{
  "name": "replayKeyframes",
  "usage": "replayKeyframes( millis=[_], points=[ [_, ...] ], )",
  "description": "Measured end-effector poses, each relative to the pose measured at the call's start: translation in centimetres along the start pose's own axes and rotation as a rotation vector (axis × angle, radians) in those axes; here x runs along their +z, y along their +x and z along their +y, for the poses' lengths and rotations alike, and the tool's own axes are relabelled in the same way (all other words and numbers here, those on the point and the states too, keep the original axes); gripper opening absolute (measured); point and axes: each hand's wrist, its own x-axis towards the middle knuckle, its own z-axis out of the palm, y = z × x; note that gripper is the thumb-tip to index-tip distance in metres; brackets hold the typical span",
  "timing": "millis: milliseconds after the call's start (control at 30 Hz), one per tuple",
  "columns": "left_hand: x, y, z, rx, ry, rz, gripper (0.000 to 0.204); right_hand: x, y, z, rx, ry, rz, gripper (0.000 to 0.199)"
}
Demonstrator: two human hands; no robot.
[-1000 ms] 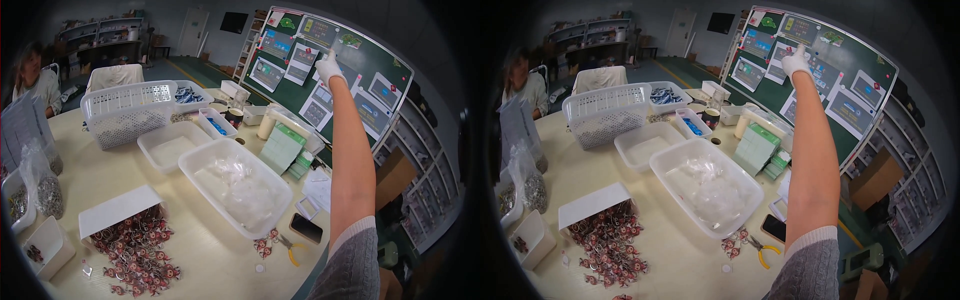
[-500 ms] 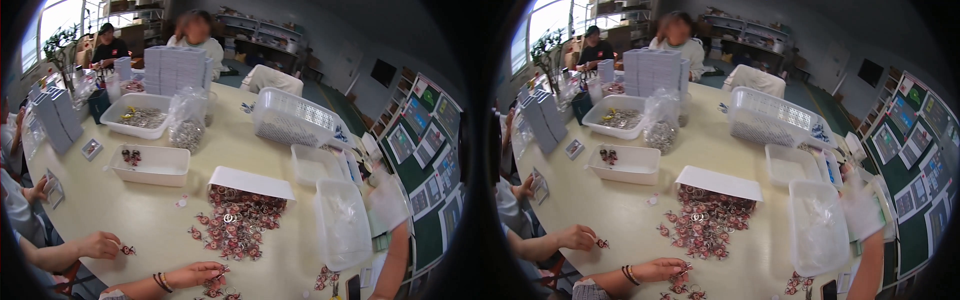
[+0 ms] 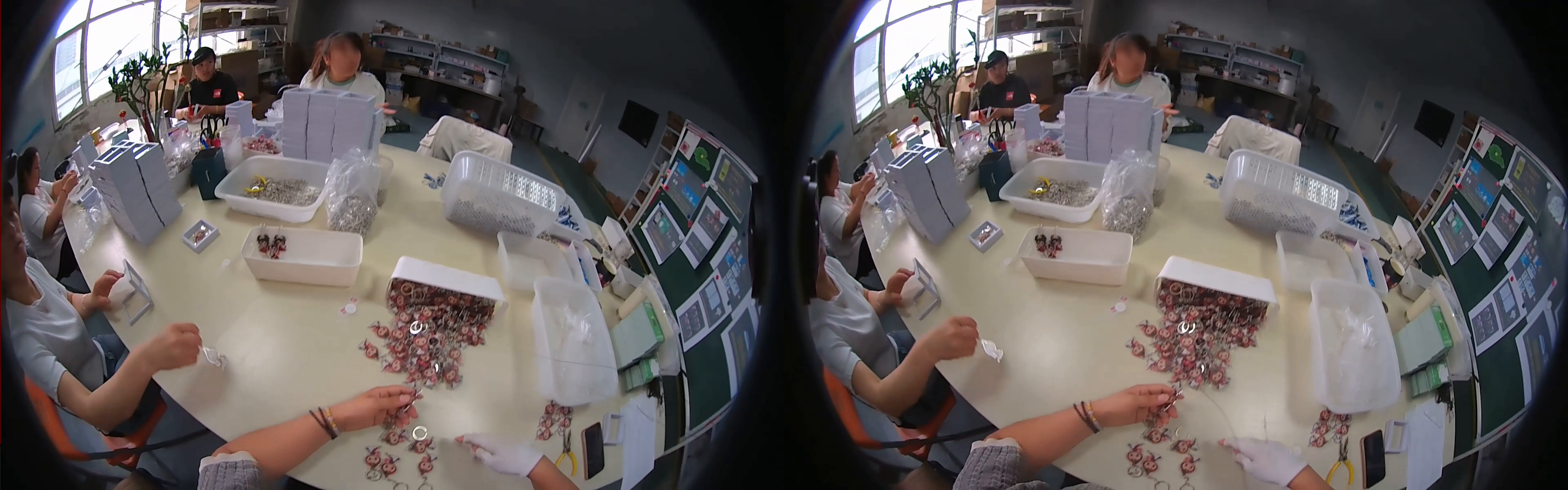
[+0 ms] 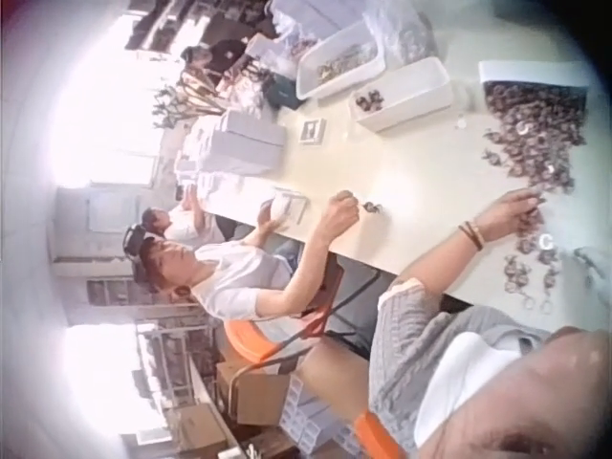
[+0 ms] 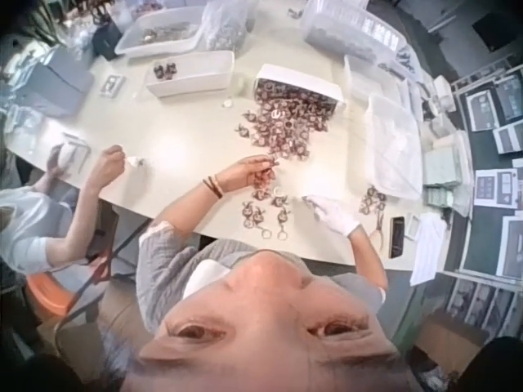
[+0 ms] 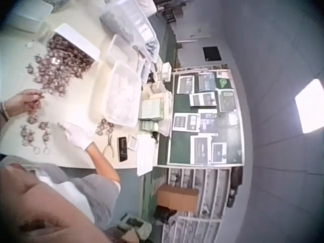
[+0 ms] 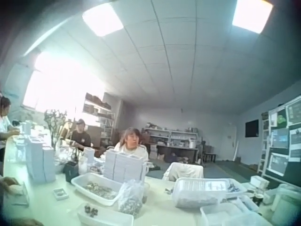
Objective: The person points at a display board, then picks up keychains from the table, wipes them with a gloved hand, and sets them on the table.
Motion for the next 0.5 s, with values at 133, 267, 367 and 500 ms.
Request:
replayKeyframes(
  millis=[133,267,367,500],
  points=[
    [-0.2,0.0,0.1,0.123,-0.024,0.037,0.026,0.1,1.5,-3.7,0.068,-0.112,0.082,0.043],
    [-0.2,-0.4,0.3,0.287,-0.019,0.039,0.027,1.6,3.2,-4.5,-0.05,-0.065,0.458,0.042],
    [0.4,-1.3,1.0,0.346,0.113,0.091,0.032,2.9,4.1,-4.4,-0.022,0.028,0.557,0.041],
    [1.4,-4.5,3.0,0.471,0.365,0.176,0.035,4.5,4.4,-4.4,0.026,0.049,0.621,0.037]
  ],
)
